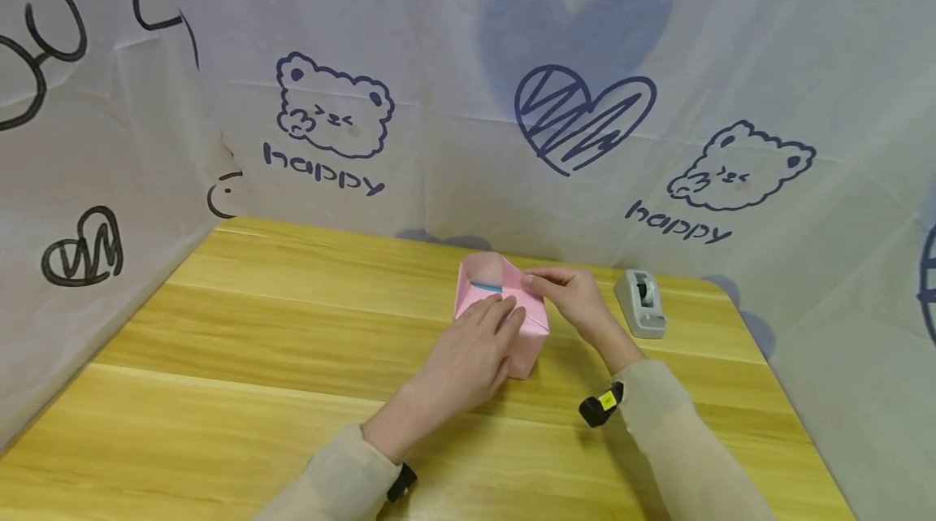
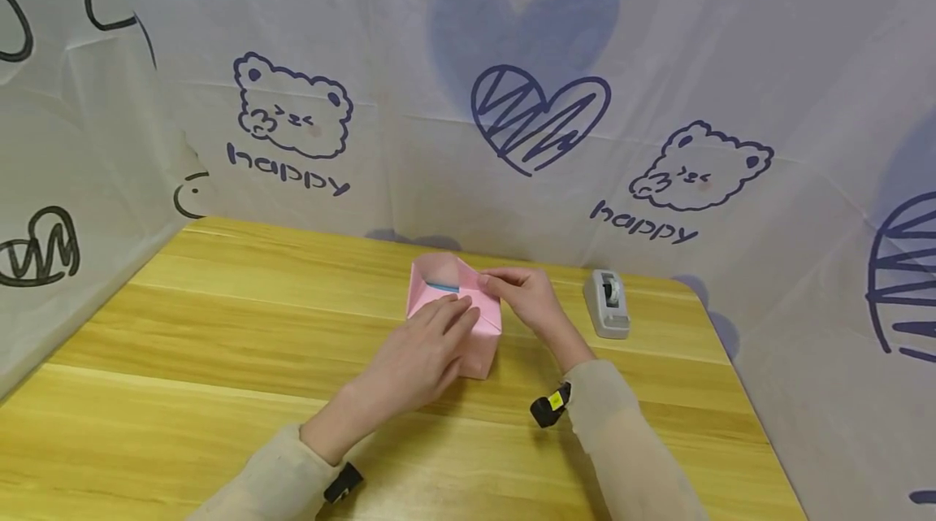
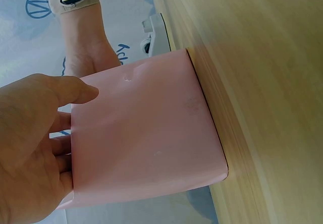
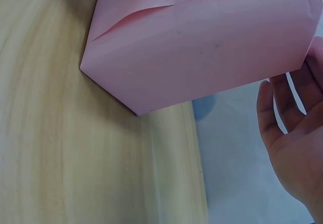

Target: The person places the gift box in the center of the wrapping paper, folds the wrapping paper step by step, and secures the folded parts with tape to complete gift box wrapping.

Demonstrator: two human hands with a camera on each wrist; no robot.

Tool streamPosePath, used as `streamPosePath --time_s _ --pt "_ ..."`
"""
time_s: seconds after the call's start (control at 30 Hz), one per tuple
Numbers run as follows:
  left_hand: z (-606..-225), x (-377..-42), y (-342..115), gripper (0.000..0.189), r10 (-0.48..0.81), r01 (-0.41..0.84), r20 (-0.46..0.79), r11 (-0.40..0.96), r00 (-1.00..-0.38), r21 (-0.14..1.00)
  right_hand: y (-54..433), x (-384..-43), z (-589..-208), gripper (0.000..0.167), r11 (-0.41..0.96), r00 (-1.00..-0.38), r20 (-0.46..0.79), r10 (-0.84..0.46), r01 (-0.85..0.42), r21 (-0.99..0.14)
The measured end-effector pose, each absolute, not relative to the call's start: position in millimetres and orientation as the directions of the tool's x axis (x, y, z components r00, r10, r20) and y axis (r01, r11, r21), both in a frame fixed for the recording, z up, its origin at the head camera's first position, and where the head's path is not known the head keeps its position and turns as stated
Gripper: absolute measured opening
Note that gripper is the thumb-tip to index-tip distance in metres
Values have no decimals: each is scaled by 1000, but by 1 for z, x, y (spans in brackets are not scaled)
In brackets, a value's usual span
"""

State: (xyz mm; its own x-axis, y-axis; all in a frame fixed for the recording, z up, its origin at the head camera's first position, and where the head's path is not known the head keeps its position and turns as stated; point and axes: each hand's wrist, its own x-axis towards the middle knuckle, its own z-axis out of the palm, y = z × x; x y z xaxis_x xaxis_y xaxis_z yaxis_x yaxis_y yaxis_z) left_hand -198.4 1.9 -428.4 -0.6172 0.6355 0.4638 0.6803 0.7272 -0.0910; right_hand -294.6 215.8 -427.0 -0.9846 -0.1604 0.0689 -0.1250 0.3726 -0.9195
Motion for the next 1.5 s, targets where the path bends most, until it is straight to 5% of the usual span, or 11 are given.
streamPosePath --time_s 1.5 --pt "-429 -199 0 52 649 686 474 718 -595 -121 189 -309 -402 31 352 -973 98 -206 -168 -921"
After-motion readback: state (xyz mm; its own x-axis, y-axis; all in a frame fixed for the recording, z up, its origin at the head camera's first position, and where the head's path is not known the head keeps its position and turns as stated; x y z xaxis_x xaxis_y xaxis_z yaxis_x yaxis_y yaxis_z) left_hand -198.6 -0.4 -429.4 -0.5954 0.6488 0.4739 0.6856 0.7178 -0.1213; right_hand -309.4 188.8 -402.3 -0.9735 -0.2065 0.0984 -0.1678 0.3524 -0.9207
